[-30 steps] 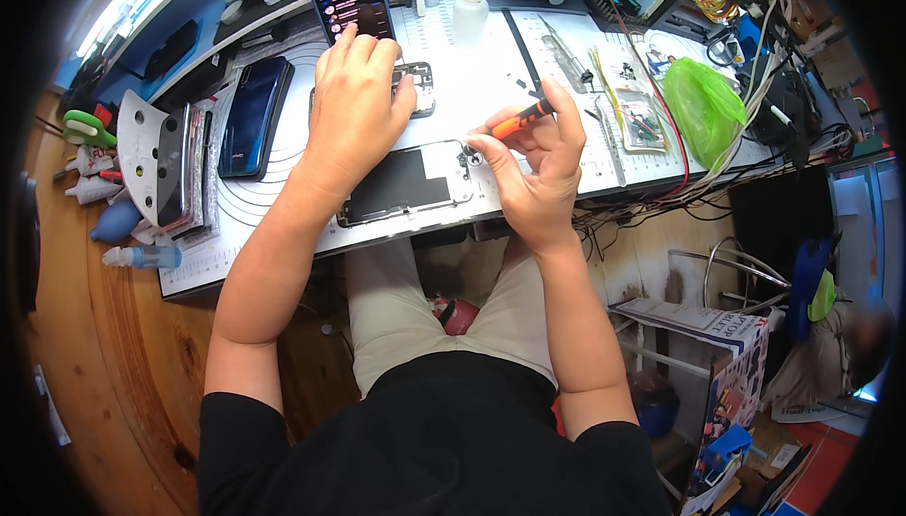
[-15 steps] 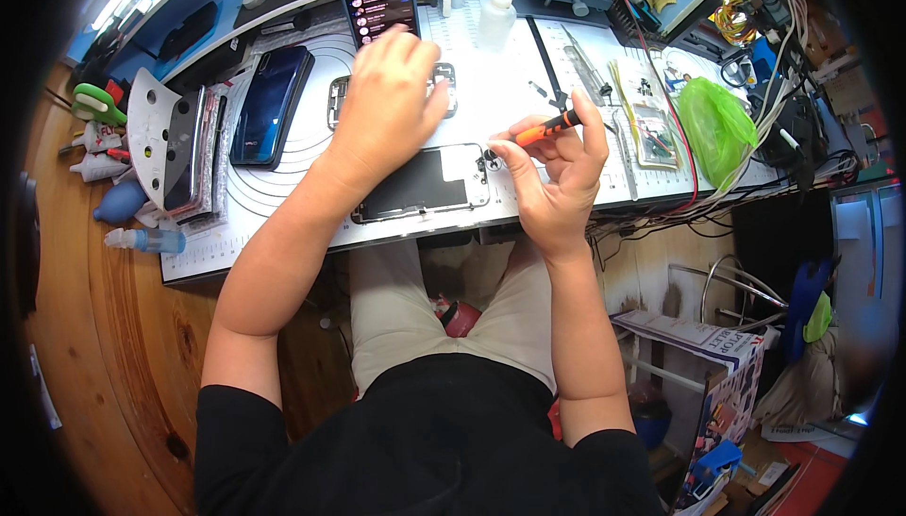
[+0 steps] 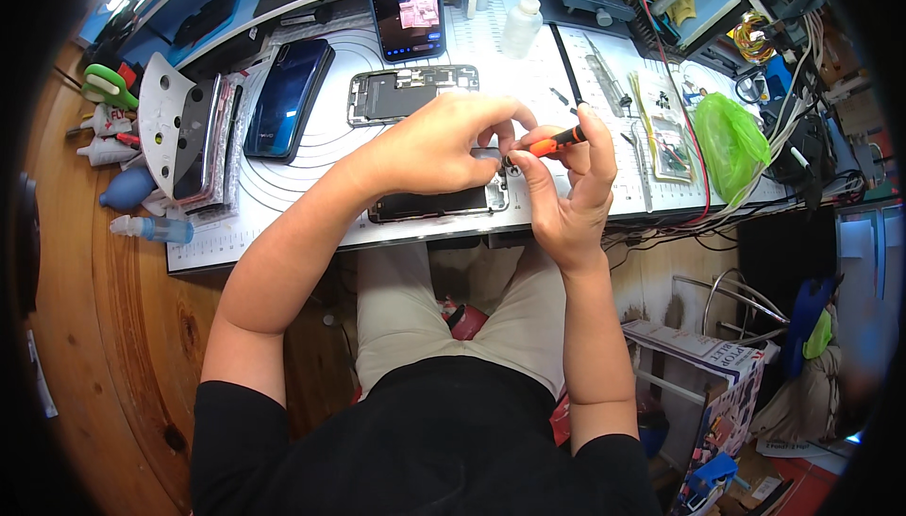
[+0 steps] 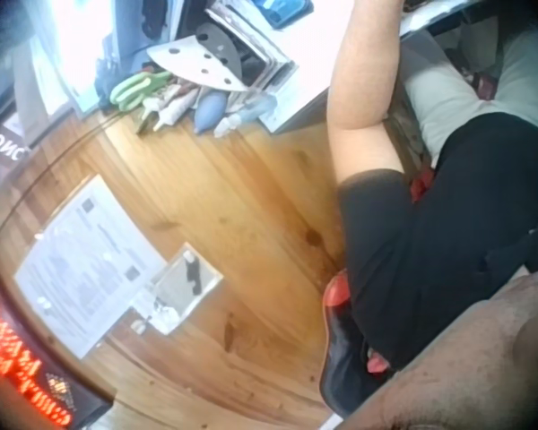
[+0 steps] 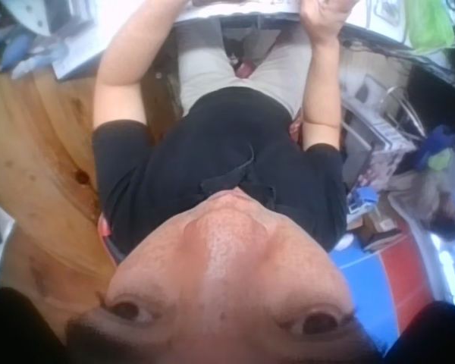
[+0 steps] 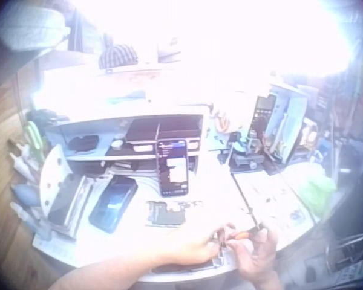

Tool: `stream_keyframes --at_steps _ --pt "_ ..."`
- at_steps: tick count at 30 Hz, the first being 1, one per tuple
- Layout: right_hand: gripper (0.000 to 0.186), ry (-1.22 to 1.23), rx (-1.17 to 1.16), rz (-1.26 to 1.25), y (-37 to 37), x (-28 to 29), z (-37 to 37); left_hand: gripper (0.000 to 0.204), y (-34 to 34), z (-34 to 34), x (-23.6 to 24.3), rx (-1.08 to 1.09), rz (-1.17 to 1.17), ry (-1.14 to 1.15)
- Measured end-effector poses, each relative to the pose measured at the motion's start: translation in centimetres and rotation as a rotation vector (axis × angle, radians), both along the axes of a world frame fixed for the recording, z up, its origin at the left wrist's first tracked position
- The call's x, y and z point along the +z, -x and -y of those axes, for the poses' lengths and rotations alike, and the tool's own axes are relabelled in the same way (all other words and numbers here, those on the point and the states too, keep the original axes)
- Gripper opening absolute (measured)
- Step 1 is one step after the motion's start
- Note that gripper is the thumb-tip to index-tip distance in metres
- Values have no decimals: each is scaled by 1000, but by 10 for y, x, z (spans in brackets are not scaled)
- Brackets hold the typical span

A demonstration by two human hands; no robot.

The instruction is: The person disassembles a mobile phone using a screwdriver and a thin tool, removing screws and prying components while following instructions on another mobile phone screen.

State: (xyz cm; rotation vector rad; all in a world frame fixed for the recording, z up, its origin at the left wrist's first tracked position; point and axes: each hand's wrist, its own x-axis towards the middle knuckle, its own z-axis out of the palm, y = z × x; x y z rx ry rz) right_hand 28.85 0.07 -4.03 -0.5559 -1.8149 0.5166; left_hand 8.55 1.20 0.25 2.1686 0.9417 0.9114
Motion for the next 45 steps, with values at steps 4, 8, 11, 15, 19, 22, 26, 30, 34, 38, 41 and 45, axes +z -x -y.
stream_keyframes --at_steps 4,8,11,15,19,22,26,30,34,38,41,45 --pt "76 17 6 74 3 10 4 44 1 1 2 24 -51 113" --pt "72 1 7 136 6 18 5 39 -1 1 -1 56 -53 104" --pt "70 -20 -1 157 7 21 4 36 -1 0 -2 70 -70 41" --pt "70 -44 -7 159 9 24 5 34 1 0 -4 58 -85 6" --pt "71 -43 11 134 9 21 4 31 12 -7 -5 241 -35 -211" --pt "75 -73 -5 107 9 14 2 31 22 -9 5 610 -249 -457" --pt "79 -62 -47 47 8 5 1 33 27 -14 -2 883 -347 -545" --pt "79 -34 -43 14 9 2 2 36 30 -14 -3 975 -397 -490" --pt "79 -22 -50 -1 8 1 2 36 26 -11 -6 951 -448 -427" --pt "79 -10 -59 -9 7 0 3 44 19 -6 -2 921 -527 -409" --pt "79 -22 -62 -6 9 0 3 44 22 -7 -5 947 -530 -426" --pt "79 -30 -60 -4 8 1 3 44 21 -8 -6 946 -551 -391"
